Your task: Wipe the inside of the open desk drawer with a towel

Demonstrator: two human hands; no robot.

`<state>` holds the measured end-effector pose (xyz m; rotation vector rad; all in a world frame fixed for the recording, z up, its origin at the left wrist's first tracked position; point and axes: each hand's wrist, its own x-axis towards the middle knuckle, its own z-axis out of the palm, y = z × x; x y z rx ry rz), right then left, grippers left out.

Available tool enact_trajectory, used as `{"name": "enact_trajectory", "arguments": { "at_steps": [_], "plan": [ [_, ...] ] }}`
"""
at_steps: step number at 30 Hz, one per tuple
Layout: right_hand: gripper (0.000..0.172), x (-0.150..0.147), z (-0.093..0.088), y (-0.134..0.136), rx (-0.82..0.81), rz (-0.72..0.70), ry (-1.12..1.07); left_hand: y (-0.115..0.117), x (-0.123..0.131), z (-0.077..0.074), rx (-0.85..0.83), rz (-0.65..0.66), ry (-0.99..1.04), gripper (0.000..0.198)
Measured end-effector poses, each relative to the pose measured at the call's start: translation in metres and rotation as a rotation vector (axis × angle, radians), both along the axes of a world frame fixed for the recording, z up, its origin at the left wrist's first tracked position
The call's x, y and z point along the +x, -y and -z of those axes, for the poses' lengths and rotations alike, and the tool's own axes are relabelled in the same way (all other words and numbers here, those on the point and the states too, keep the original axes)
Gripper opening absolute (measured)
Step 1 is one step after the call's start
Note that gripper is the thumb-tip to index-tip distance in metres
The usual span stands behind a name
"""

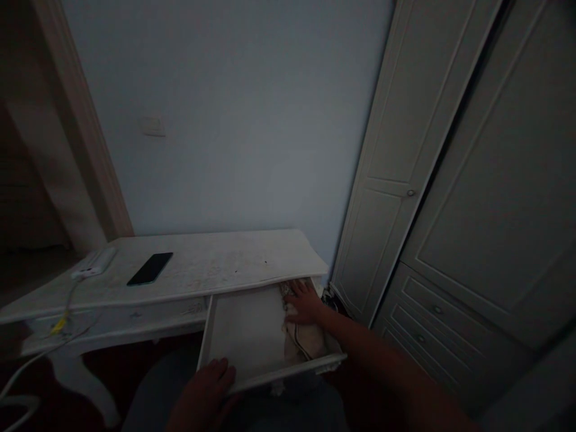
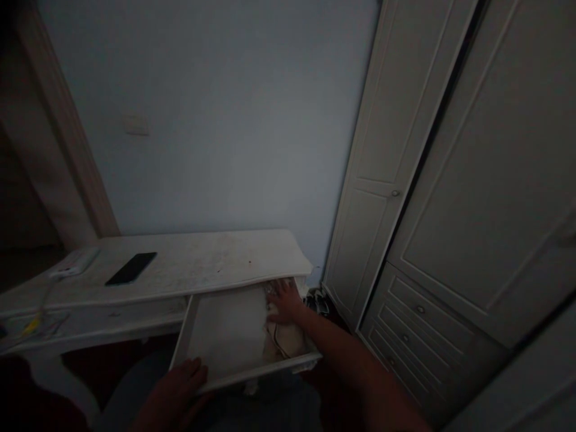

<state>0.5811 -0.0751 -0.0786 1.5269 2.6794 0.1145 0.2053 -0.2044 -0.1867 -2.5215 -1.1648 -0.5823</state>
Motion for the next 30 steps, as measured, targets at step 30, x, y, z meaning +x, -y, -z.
{"name": "enact_trajectory", "arguments": {
  "at_steps": [30],
  "plan": [
    [0.049, -0.153, 0.028, 0.033, -0.702, -0.175, -0.324, -0.001, 0.007, -0.007, 0.282, 0.009, 0.136, 0.054]
  ]
}}
